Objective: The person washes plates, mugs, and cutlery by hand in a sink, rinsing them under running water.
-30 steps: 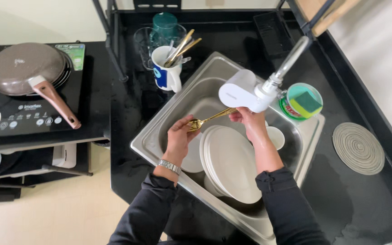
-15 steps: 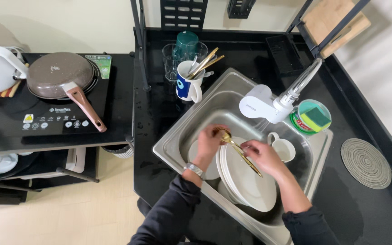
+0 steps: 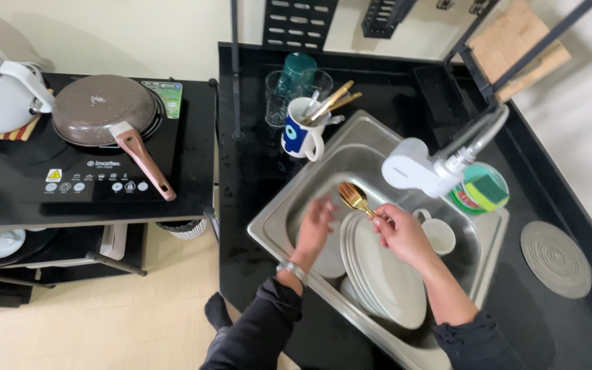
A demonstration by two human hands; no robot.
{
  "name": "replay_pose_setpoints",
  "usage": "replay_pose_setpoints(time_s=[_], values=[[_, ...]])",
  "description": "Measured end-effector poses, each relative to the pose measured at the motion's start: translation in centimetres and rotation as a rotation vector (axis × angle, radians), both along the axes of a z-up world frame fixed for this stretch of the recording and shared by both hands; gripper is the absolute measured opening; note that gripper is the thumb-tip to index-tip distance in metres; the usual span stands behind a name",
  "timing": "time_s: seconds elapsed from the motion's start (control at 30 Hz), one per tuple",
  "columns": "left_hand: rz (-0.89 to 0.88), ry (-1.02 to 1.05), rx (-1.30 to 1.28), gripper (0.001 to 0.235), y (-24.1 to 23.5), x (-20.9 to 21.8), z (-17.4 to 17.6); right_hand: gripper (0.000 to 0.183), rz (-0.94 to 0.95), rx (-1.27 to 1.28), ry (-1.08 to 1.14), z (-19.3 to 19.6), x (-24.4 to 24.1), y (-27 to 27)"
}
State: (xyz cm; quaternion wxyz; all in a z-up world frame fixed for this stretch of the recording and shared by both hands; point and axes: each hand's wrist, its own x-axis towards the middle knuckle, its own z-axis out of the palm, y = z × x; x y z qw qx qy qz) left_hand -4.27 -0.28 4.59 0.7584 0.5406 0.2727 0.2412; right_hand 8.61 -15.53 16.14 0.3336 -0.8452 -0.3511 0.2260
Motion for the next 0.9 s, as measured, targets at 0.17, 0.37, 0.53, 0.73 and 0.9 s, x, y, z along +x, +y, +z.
replay_pose_setpoints(time_s=[0.17,0.37,0.53,0.73,0.9], values=[[-0.039,0.122,0.317,0.037,-1.3,-0.1,-2.2,0.012,0.093,-0.171,-0.493,6.0,-1.1,6.7],[-0.077,0.149,0.408,0.035,-1.2,0.0,-1.5,0.01,0.185,-0.132,-1.033,8.6,1.7,15.8],[-0.132,0.171,0.453,0.031,-0.8,0.5,-2.4,0.003,0.263,-0.059,-1.459,6.2,7.7,22.0],[-0.104,0.124,0.446,0.028,-0.3,0.2,-2.4,0.006,0.493,0.124,-1.635,4.3,10.1,26.3],[-0.212,0.116,0.342,0.035,-0.3,-0.1,-1.7,0.037,0.508,-0.271,-1.491,5.4,8.8,27.5]])
